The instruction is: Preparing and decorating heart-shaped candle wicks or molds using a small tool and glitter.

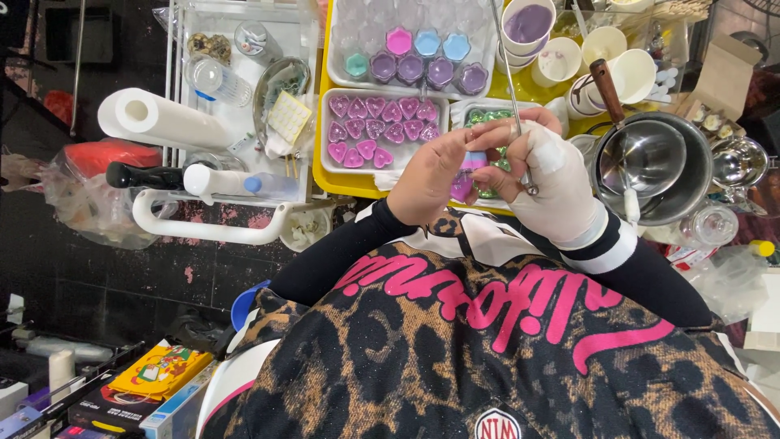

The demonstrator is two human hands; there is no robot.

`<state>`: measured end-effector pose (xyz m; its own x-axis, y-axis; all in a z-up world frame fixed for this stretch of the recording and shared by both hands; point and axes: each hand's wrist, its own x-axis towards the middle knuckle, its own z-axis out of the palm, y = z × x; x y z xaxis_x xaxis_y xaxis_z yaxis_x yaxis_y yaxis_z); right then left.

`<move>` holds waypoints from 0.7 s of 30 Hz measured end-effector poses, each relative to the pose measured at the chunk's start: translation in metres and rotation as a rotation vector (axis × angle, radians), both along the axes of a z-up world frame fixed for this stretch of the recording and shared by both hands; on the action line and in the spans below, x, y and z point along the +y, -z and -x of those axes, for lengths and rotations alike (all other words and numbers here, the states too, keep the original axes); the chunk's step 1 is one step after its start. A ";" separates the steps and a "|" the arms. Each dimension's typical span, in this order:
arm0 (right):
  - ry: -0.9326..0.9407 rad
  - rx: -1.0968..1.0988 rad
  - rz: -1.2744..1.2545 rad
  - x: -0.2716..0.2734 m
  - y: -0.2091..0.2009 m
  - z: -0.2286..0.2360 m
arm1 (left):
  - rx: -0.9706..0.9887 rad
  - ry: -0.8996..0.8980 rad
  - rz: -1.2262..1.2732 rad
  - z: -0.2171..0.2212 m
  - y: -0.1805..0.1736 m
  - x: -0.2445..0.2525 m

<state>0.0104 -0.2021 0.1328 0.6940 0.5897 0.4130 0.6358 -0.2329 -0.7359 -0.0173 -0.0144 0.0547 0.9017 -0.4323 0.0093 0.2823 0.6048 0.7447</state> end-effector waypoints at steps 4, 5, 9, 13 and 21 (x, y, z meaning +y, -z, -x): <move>-0.015 -0.013 0.004 -0.004 -0.013 -0.002 | 0.083 -0.015 -0.005 -0.004 0.015 0.000; -0.012 -0.021 -0.049 -0.006 -0.017 -0.003 | 0.069 0.015 0.034 -0.006 0.017 0.000; 0.072 0.033 -0.121 -0.030 -0.016 0.015 | 0.060 0.045 0.021 -0.011 0.014 0.003; -0.003 -0.022 -0.079 -0.044 -0.005 0.020 | 0.080 0.072 0.029 -0.016 0.013 0.006; -0.138 -0.025 0.010 -0.046 -0.013 0.022 | 0.057 0.123 -0.002 -0.021 0.013 0.008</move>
